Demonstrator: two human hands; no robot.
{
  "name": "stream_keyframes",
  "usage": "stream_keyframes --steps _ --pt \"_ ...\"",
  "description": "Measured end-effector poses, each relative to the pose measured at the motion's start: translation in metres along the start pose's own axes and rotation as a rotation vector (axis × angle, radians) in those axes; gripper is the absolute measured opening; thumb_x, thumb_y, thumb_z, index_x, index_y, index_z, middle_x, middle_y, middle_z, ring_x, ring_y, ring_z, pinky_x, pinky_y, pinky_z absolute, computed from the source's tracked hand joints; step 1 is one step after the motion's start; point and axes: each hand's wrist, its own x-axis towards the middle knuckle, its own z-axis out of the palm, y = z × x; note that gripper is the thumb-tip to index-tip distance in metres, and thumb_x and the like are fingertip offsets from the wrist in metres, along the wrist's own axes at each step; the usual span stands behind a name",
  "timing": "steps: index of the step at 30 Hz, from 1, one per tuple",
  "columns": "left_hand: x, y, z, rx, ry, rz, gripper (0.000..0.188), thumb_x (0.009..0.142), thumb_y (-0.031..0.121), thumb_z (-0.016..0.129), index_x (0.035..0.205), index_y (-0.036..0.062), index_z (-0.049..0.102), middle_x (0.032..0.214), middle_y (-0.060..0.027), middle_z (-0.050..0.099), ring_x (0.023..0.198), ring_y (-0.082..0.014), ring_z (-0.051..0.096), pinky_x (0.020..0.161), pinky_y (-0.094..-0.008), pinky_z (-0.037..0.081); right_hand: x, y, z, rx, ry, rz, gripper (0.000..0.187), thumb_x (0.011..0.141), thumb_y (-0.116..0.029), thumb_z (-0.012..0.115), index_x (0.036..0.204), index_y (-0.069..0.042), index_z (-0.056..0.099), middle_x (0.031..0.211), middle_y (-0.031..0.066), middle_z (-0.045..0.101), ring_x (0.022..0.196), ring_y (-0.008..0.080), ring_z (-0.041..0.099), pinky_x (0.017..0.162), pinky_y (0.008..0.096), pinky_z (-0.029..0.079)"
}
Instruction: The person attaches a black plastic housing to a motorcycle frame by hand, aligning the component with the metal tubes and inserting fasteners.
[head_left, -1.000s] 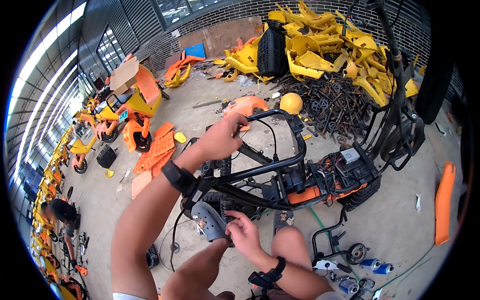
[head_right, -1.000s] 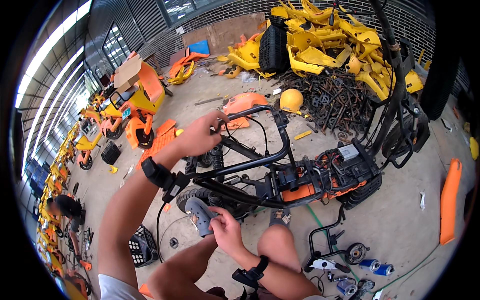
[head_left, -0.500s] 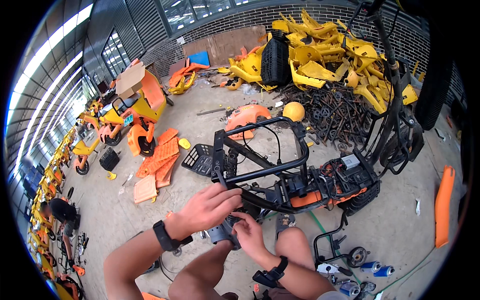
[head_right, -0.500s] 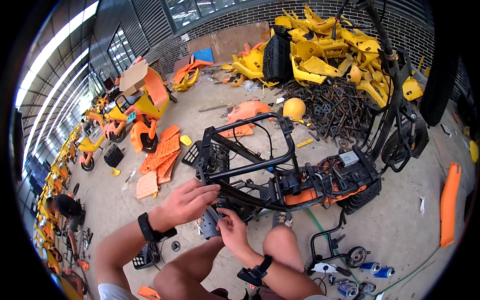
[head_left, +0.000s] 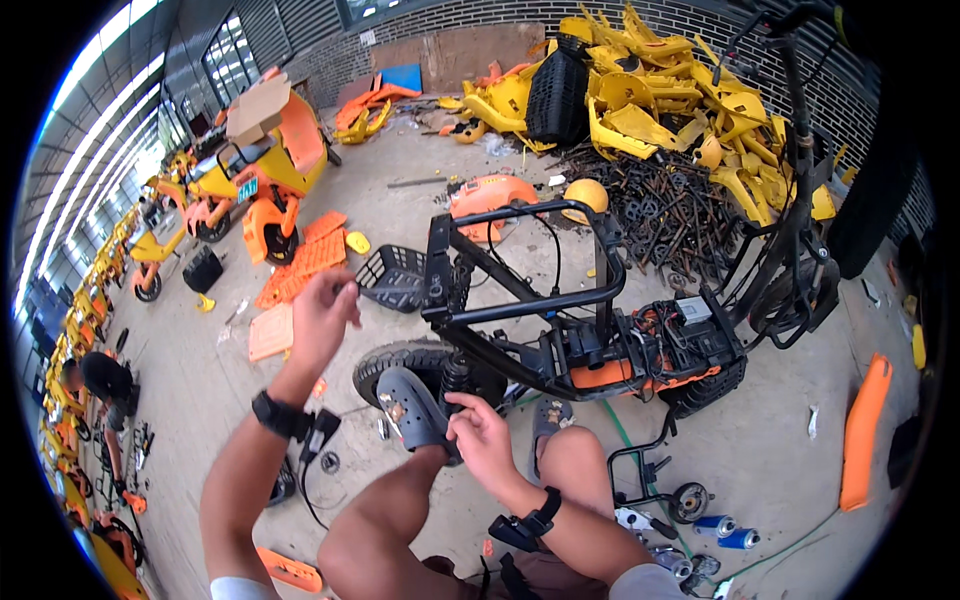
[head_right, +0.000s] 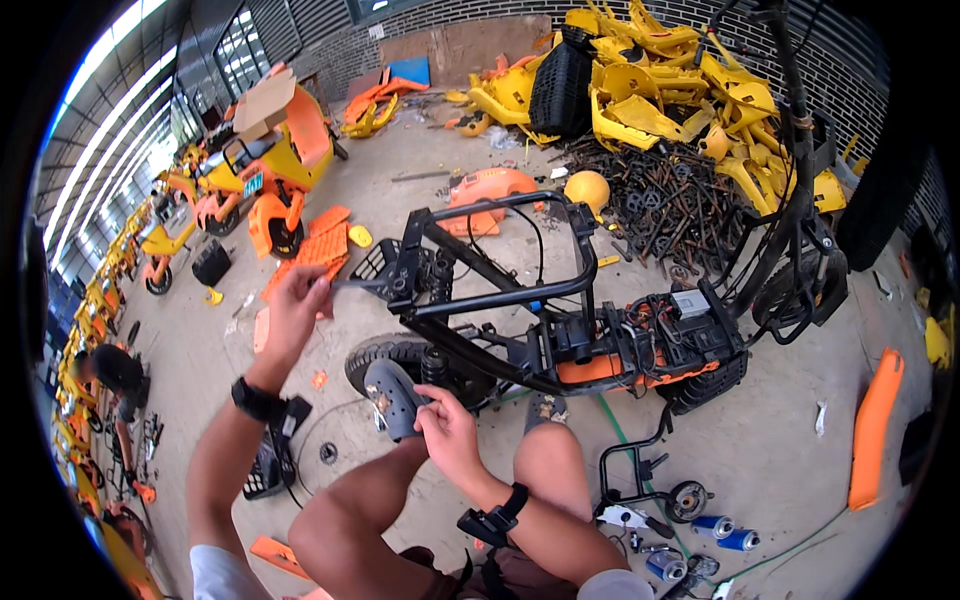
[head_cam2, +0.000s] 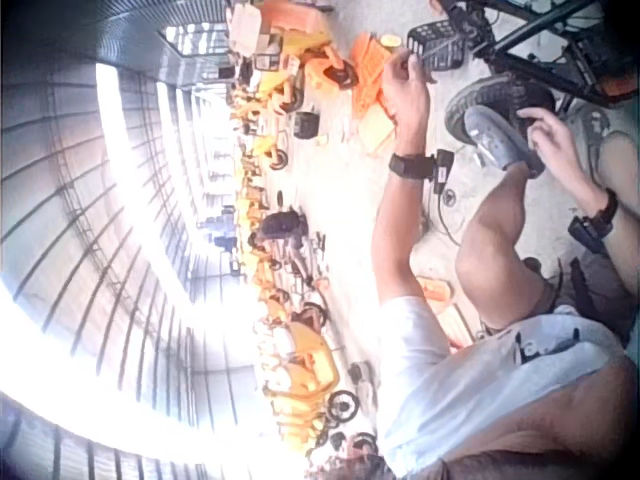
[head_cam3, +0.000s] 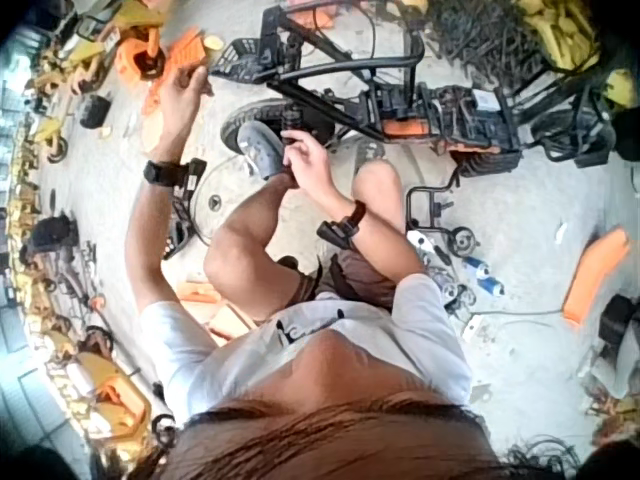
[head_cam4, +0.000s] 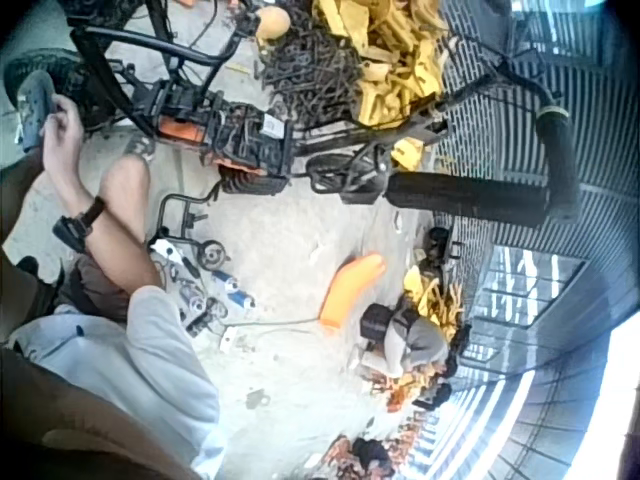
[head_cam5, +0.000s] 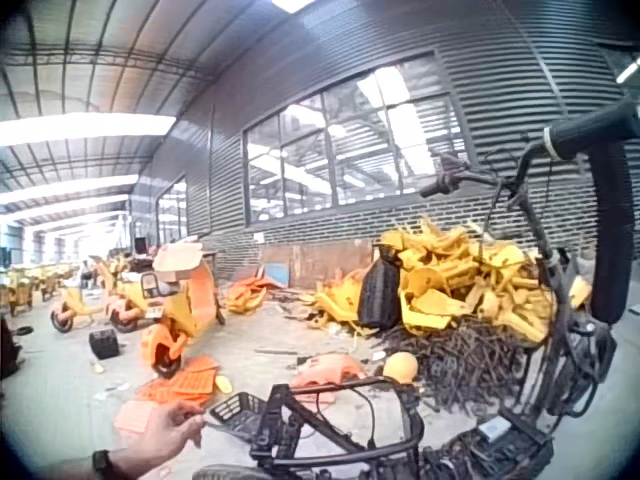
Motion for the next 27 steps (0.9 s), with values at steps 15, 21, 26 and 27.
stream_keyframes --steps 15,21,26,27 --pt "0.128 0.031 0.092 0.515 -0.424 -0.127 0.029 0.076 0.007 0.064 0.104 0.0002 0.067 0.081 -0.0083 0.066 0.071 -0.0158 0.063 0.066 -0.0286 0.051 0.004 -0.015 -0.013 -0.018 0.061 0.082 0.021 0.095 -0.008 0.052 0.111 -0.002 0.063 0.071 0.0003 0.058 0.052 0.0022 0.043 0.045 0.0179 0.034" --pt "0.127 0.050 0.135 0.740 -0.626 0.316 0.030 0.068 0.005 0.066 0.098 0.0013 0.066 0.088 -0.0125 0.067 0.080 -0.0285 0.063 0.075 -0.0369 0.050 0.005 -0.015 -0.012 -0.033 0.064 0.084 0.019 0.095 -0.007 0.052 0.108 -0.001 0.064 0.070 -0.0002 0.058 0.051 0.0022 0.043 0.045 0.0179 0.033" --pt "0.100 0.075 0.151 0.605 -0.601 0.556 0.029 0.074 0.001 0.064 0.103 0.0019 0.064 0.094 -0.0140 0.067 0.085 -0.0317 0.064 0.077 -0.0392 0.050 0.004 -0.012 -0.013 -0.018 0.067 0.123 0.018 0.094 -0.006 0.053 0.105 -0.001 0.066 0.071 -0.0009 0.059 0.061 0.0027 0.050 0.054 0.0182 0.037" --pt "0.093 0.081 0.150 0.581 -0.594 0.581 0.028 0.079 0.001 0.062 0.107 0.0022 0.064 0.095 -0.0143 0.067 0.085 -0.0310 0.065 0.077 -0.0386 0.051 0.003 -0.012 -0.012 -0.021 0.070 0.122 0.018 0.094 -0.006 0.054 0.105 -0.001 0.066 0.072 -0.0009 0.059 0.062 0.0029 0.051 0.055 0.0183 0.038"
